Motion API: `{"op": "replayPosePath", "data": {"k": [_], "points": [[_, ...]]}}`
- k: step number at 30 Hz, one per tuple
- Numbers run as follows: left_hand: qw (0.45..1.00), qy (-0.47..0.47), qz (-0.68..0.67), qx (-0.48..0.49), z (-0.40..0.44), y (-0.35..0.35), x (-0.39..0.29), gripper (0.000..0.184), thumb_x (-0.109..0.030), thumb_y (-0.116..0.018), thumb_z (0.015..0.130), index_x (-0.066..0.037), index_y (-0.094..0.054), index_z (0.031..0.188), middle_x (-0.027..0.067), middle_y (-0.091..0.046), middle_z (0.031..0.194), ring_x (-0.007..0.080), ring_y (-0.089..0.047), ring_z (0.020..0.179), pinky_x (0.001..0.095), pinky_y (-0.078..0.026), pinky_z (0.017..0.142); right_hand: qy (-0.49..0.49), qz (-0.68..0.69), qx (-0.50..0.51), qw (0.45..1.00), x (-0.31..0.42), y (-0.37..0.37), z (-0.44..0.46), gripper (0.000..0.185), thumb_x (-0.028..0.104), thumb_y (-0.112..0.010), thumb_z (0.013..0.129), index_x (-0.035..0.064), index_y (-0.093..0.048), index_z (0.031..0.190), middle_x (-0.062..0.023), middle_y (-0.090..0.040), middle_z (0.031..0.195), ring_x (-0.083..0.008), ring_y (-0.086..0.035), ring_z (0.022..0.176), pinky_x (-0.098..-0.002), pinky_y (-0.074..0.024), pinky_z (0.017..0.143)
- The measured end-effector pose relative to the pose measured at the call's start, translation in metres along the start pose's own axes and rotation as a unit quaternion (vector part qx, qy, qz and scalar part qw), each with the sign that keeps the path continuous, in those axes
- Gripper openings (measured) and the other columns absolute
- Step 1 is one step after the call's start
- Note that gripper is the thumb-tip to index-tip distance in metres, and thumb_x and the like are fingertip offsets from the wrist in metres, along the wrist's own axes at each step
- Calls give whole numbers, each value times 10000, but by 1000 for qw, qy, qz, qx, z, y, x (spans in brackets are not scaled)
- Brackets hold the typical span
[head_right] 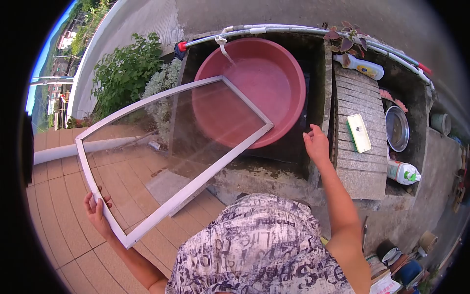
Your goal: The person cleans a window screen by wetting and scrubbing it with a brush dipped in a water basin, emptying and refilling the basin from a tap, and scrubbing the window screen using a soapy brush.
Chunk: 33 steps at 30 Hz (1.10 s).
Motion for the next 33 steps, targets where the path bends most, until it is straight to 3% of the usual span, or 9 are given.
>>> {"op": "replayPosePath", "data": {"k": [1,2,5,9,11,17,24,33], "points": [[1000,-4,5,2,0,-1,-3,341,-50,-559,914,-29,-449,1235,204,-581,1230,173,-665,837,224,-528,628,-24,-17,19,999,-2,-12,4,531,200,-674,833,-21,-488,1278,-170,-654,954,-274,-649,761,-370,-512,726],[1000,-5,9,-4,1,-1,-6,341,-50,-559,914,-29,-449,1235,204,-581,1230,173,-665,837,224,-528,628,-19,-13,24,999,-3,-23,8,531,200,-674,833,-21,-488,1278,-170,-654,954,-274,-649,761,-370,-512,726],[1000,-8,2,7,2,-7,-11,360,-61,-592,896,-21,-449,1224,206,-600,1200,173,-669,809,227,-535,616,-87,20,27,996,-8,-59,19,778,228,-696,820,-34,-289,1429,-232,-609,1135,-277,-661,852,-366,-507,803],[1000,-9,16,-9,3,-12,-20,362,-65,-611,870,-41,-459,1198,201,-616,1161,173,-669,771,229,-533,600,-94,117,44,988,-12,-95,30,756,235,-716,792,-71,-360,1384,-237,-599,1156,-283,-655,912,-356,-497,836],[1000,-9,21,-19,2,-14,-24,359,-62,-610,871,-39,-459,1197,201,-615,1162,175,-671,774,230,-534,601,-74,42,30,996,-13,-107,30,726,251,-727,772,-85,-424,1340,-233,-628,1097,-289,-642,970,-356,-475,885],[999,1,22,-24,3,-10,-30,366,-24,-567,888,-37,-440,1231,207,-602,1189,170,-668,805,230,-525,609,-87,53,70,992,3,-108,20,694,252,-730,763,-94,-467,1304,-228,-639,1071,-300,-633,1001,-354,-442,937],[999,-3,29,-25,9,-12,-31,369,-25,-565,891,-28,-442,1239,205,-603,1192,171,-668,805,229,-526,610,-71,93,49,992,-12,-116,25,676,230,-723,768,-88,-468,1307,-235,-587,1176,-261,-653,953,-346,-470,889],[1000,-3,24,-10,16,-14,-32,367,-16,-562,897,-38,-449,1245,199,-600,1197,163,-671,818,219,-533,604,-40,11,55,998,5,-105,25,657,220,-721,771,-77,-473,1301,-197,-563,1169,-270,-643,899,-360,-494,835]]}}
Point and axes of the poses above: each hand's wrist, its own z-axis towards the middle knuckle, its own y-axis out of the back of the hand, x = y × z, the point moved 1 cm from there along z, towards the middle knuckle
